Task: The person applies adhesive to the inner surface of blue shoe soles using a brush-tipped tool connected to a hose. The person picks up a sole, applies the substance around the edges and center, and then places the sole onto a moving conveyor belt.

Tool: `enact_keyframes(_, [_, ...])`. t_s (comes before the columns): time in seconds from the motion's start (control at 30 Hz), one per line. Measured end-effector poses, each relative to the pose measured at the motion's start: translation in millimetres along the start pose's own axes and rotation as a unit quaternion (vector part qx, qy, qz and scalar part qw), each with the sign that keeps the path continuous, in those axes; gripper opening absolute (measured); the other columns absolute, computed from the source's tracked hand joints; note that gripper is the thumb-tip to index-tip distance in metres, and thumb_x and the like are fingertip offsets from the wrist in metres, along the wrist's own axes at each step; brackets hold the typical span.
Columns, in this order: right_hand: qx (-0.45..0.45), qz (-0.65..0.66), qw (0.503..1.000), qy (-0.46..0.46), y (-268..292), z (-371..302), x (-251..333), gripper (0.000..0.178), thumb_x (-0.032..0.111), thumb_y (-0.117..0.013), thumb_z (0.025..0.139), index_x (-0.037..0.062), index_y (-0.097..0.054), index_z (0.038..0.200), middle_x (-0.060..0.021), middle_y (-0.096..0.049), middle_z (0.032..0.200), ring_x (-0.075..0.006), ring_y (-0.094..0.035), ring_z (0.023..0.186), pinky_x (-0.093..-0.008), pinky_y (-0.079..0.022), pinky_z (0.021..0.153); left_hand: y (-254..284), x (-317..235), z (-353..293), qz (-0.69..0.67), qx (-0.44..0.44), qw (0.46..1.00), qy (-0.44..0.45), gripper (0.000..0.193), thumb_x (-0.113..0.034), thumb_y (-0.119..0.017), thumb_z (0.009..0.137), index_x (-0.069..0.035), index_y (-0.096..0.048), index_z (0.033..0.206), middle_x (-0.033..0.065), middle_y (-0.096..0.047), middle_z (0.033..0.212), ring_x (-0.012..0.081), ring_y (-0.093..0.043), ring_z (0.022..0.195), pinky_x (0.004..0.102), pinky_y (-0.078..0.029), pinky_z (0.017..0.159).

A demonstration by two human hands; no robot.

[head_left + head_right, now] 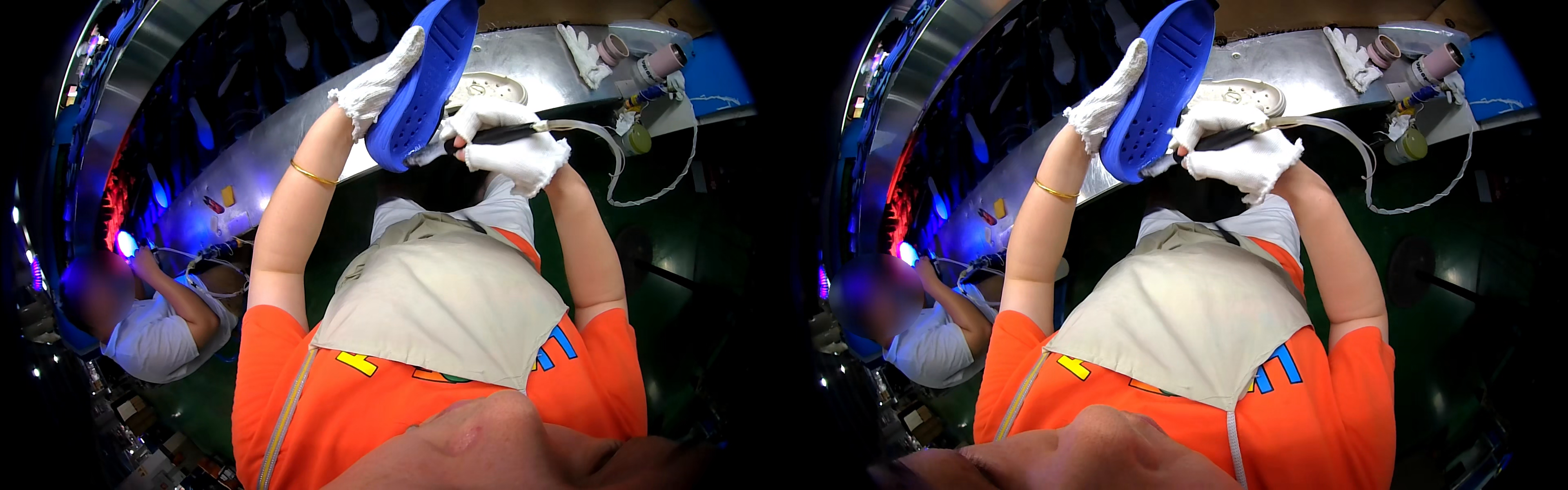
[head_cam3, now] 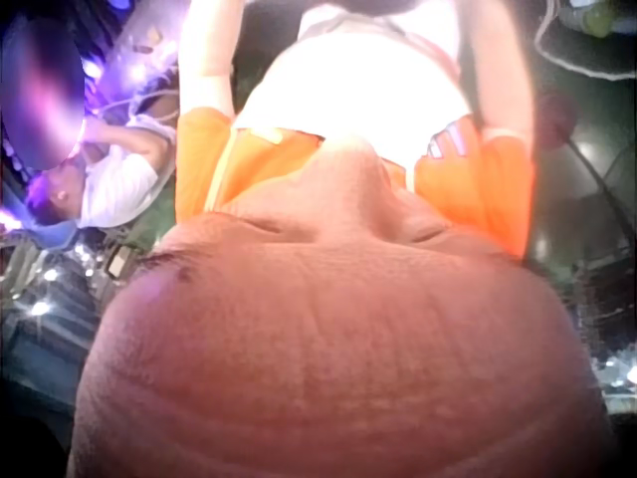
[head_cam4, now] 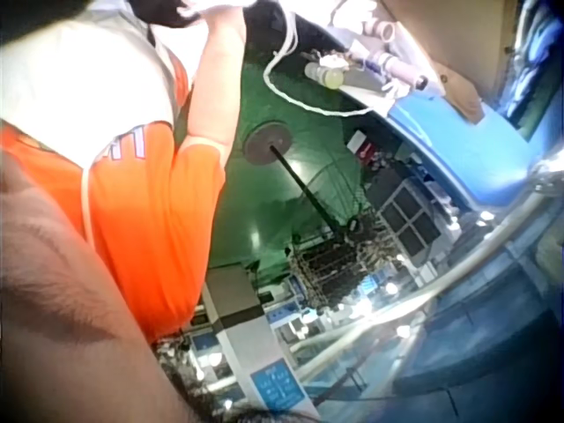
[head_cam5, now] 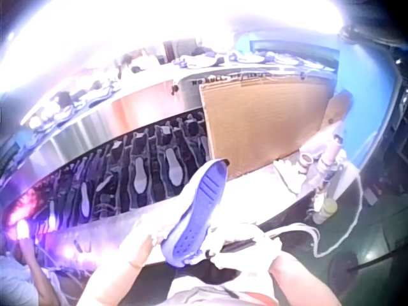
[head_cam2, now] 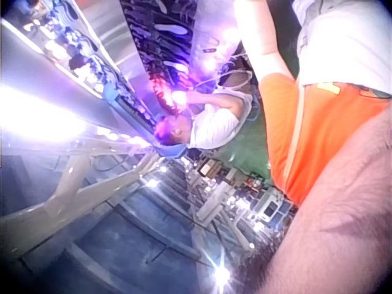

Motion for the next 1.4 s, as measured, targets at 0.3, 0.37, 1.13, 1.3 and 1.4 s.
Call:
enact_keyframes(0.3, [-0.012,-0.062,0.997,0.045,12,5,2,0.008,0.002,-0.063,0.073,0.0051,-0.059,0.079,-0.0009,-0.059,0.082,-0.0094,-0.058,0.077,-0.0237,-0.049,0.069,7,2,4,0.026,-0.012,0.998,0.049,0.084,-0.074,-0.048,0.075,-0.003,-0.055,0.118,0.0174,-0.063,0.092,0.0207,-0.065,0.071,0.0308,-0.057,0.062])
enact_keyframes(0.37, [-0.039,-0.025,0.997,0.064,21,6,17,0.008,0.003,-0.063,0.072,0.0050,-0.059,0.079,-0.0013,-0.060,0.082,-0.0094,-0.058,0.078,-0.0241,-0.049,0.071,9,4,7,0.026,-0.006,0.998,0.058,0.084,-0.074,-0.047,0.076,-0.003,-0.055,0.119,0.0177,-0.063,0.093,0.0206,-0.065,0.072,0.0306,-0.056,0.062])
enact_keyframes(1.13, [-0.237,0.050,0.970,0.008,46,-21,-11,0.021,0.002,-0.065,0.077,-0.0006,-0.056,0.095,-0.0083,-0.063,0.090,-0.0121,-0.063,0.081,-0.0263,-0.052,0.075,-6,70,-8,-0.498,0.068,0.862,-0.072,0.058,-0.038,-0.048,0.091,0.000,-0.037,0.133,0.0222,-0.052,0.122,0.0345,-0.056,0.108,0.0479,-0.048,0.093])
enact_keyframes(1.3, [-0.265,0.000,0.962,0.061,54,-15,-4,0.024,0.002,-0.064,0.078,-0.0016,-0.053,0.099,-0.0093,-0.063,0.086,-0.0123,-0.063,0.078,-0.0254,-0.052,0.072,-59,39,-23,-0.584,0.172,0.790,-0.073,0.064,-0.046,-0.050,0.089,-0.004,-0.035,0.136,0.0222,-0.049,0.125,0.0376,-0.050,0.114,0.0520,-0.041,0.099])
enact_keyframes(1.4, [-0.284,0.000,0.954,0.091,54,-11,4,0.021,-0.001,-0.063,0.078,-0.0010,-0.054,0.097,-0.0079,-0.063,0.085,-0.0118,-0.063,0.077,-0.0244,-0.051,0.070,-62,46,-21,-0.544,0.133,0.825,-0.068,0.068,-0.053,-0.046,0.089,-0.008,-0.031,0.139,0.0221,-0.048,0.127,0.0397,-0.048,0.117,0.0531,-0.038,0.101])
Point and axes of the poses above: each hand's wrist, its own z-axis towards the middle knuckle, its own y-axis out of the back of the hand, x = y × z, the point moved 8 cm from there along z, towards the middle knuckle
